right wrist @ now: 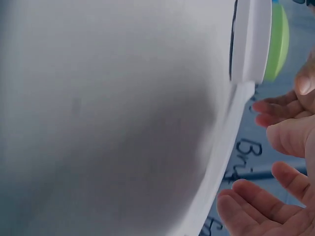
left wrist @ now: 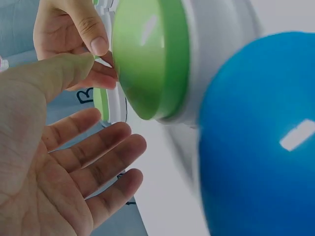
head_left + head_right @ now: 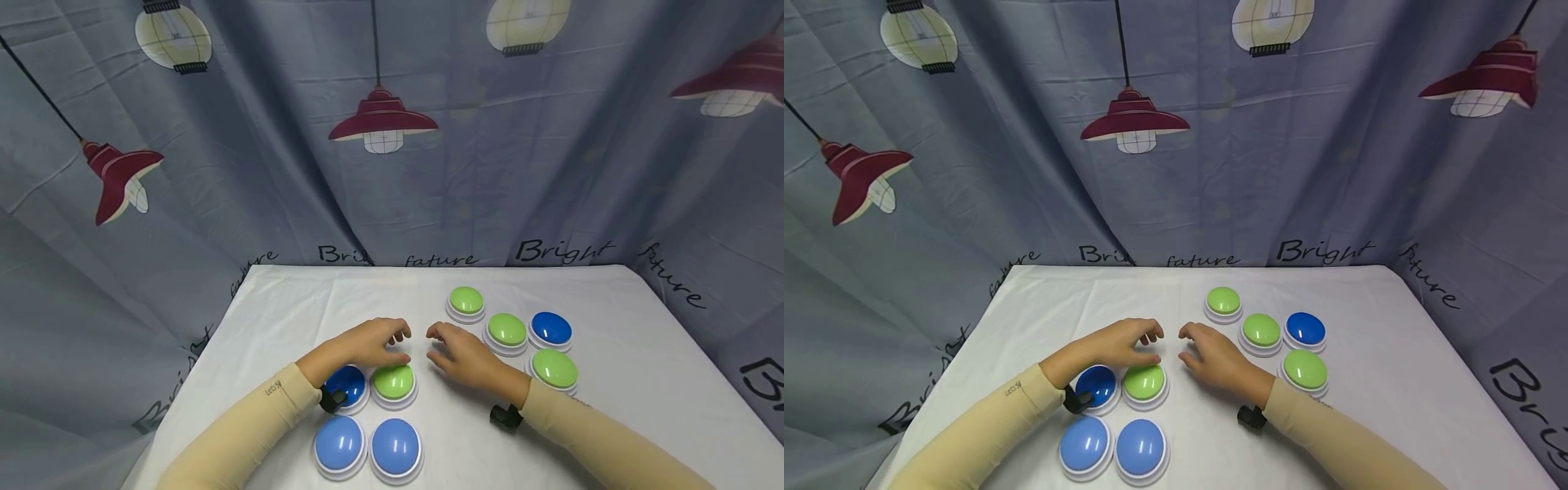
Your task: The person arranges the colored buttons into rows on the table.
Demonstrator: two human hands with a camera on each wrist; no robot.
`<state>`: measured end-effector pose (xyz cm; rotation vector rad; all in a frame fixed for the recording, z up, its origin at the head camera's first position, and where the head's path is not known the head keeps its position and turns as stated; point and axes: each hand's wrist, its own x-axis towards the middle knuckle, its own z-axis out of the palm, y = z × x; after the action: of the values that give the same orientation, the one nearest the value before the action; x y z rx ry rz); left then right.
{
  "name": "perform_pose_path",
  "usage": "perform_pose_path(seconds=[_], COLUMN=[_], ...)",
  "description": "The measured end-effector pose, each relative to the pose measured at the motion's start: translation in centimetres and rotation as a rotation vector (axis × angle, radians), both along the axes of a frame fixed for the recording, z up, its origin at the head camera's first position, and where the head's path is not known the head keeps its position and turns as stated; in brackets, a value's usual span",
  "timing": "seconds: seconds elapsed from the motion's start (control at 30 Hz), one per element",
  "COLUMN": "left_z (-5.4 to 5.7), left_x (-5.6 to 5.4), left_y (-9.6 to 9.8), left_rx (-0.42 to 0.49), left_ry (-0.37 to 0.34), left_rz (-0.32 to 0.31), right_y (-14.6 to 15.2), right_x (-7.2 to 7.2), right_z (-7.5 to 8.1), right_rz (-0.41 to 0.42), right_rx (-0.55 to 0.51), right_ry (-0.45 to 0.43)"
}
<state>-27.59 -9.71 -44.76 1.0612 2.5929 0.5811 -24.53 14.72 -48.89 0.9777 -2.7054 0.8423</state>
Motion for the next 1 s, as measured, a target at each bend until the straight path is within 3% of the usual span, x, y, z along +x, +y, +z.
perform_pose_path(seconds=[0.23,0.57,1.0], left_z=[-0.6,-1.4,-1.6], left_x=[-2.2,-3.9,-6.1], left_y=[2.9,5.5,7.8], left_rx=[0.007,0.043,0.098], left_ry=[0.001,0.034,0.044], left_rz=[0.019,0.076,0.130], right_y=[1.6,3.5,5.7], right_x=[-1.3,-2.7,-4.5], right_z=[0.2,0.7,0.6], right_rz=[-0.093,-0.217,-0.260], right_rx=[0.033,0.078,0.085], right_ry=[0.058,0.041,0.040])
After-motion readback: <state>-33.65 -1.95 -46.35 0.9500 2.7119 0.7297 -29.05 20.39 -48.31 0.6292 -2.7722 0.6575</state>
